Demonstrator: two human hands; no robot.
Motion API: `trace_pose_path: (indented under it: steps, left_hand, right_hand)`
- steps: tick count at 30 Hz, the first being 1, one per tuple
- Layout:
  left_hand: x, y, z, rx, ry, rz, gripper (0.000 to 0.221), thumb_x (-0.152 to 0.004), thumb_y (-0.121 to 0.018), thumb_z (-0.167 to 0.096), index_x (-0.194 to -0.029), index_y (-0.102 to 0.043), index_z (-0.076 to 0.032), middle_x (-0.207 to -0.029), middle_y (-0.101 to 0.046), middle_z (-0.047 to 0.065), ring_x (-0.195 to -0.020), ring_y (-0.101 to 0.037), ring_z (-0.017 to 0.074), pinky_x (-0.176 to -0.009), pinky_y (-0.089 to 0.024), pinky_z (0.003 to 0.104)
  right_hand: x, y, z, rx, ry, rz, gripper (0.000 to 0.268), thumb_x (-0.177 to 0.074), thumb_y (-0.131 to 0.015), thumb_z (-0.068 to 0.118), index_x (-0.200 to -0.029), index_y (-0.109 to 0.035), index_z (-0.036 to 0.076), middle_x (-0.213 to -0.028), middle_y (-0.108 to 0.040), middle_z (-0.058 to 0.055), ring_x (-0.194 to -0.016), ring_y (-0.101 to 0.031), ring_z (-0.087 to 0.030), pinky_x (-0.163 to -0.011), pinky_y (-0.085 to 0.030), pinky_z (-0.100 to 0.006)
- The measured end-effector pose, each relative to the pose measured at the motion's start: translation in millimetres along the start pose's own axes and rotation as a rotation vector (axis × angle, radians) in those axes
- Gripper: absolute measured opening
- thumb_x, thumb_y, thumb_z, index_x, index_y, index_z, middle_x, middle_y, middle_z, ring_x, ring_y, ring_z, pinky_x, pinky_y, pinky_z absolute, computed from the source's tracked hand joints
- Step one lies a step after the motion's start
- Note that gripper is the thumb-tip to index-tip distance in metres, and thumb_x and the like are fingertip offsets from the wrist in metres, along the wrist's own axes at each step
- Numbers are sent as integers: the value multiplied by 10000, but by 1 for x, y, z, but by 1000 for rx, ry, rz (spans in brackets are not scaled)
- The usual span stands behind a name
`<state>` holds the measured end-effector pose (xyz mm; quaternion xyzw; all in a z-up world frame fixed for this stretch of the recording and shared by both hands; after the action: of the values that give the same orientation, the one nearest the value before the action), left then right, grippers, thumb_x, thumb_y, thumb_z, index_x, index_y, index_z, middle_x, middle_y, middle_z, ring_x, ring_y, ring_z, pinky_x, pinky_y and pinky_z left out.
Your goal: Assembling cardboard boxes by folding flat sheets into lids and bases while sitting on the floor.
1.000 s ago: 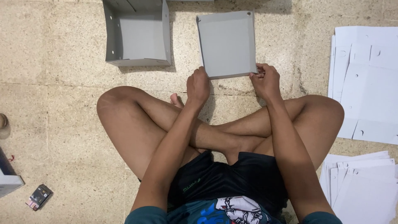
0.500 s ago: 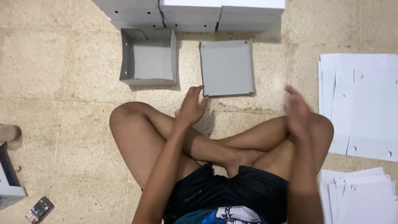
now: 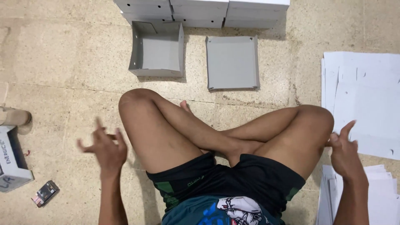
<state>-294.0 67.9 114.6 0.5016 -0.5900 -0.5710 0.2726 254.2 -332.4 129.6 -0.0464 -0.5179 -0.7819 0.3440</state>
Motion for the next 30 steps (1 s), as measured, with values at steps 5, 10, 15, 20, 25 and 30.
trace_pose_path:
  steps: [5, 10, 15, 20, 25, 30]
  left_hand:
    - [-7, 11, -52, 318, 8, 1, 629, -1030, -411, -239, -1542, -297, 108, -1127, -645, 234, -1001, -628, 306, -1145, 33, 600]
    - [16, 13, -12, 866, 425, -19, 556, -977, -420, -14, -1516, -307, 59, -1241, -585, 276, -879, -670, 245, -846, -508, 367]
    - [37, -43, 65, 1661, 801, -116, 589, -973, -474, -321, -1478, -293, -79, -1320, -566, 309, -969, -707, 334, -919, -564, 357]
    - [5, -13, 30, 1581, 604, 44, 676, -979, -437, -383, -1516, -224, -32, -1435, -390, 389, -1031, -627, 309, -1161, -343, 417]
    - [-19, -4, 20, 1558, 442, 133, 574, -1014, -388, -314, -1490, -221, -40, -1434, -405, 365, -945, -645, 280, -1244, -259, 414]
    - [-31, 8, -13, 1344, 371, 256, 716, -1001, -279, -214, -1558, 117, -1, -1482, -151, 540, -898, -719, 301, -1265, -91, 471]
  right_hand:
    - [14, 9, -14, 43, -108, -69, 721, -937, -173, 160, -1621, -21, -14, -1377, -536, -349, -1372, -423, -435, -1193, -100, -570]
    - [14, 13, -28, -663, 313, -272, 889, -993, -21, 650, -1634, 0, 35, -1449, -393, -468, -1272, -461, -538, -1147, -280, -559]
    - [-52, -48, -134, -1072, 321, -96, 566, -1210, -116, 598, -1595, 230, 369, -1747, 155, -300, -1413, -499, -403, -1210, -391, -439]
    - [-35, -44, -127, -786, 331, -229, 669, -1243, -199, 519, -1560, 304, 212, -1270, -222, -163, -1082, -486, -278, -1212, -463, -503]
    - [-36, -58, -151, -849, 293, -242, 892, -1324, -341, 475, -1570, 425, 91, -995, -345, 35, -1081, -624, -143, -1274, -511, -379]
    - [0, -27, -51, -724, 191, -283, 521, -1176, -163, 289, -1561, 178, 208, -1719, 21, -276, -1187, -588, -287, -1196, -317, -411]
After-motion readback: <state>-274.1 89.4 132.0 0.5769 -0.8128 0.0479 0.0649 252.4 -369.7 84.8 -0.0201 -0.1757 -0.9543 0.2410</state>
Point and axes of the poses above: each hand's wrist, its own x-axis away from the middle knuckle, its own y-axis out of the back of the hand, z = x × y, the point moved 8 cm from there along -x, towards the middle knuckle
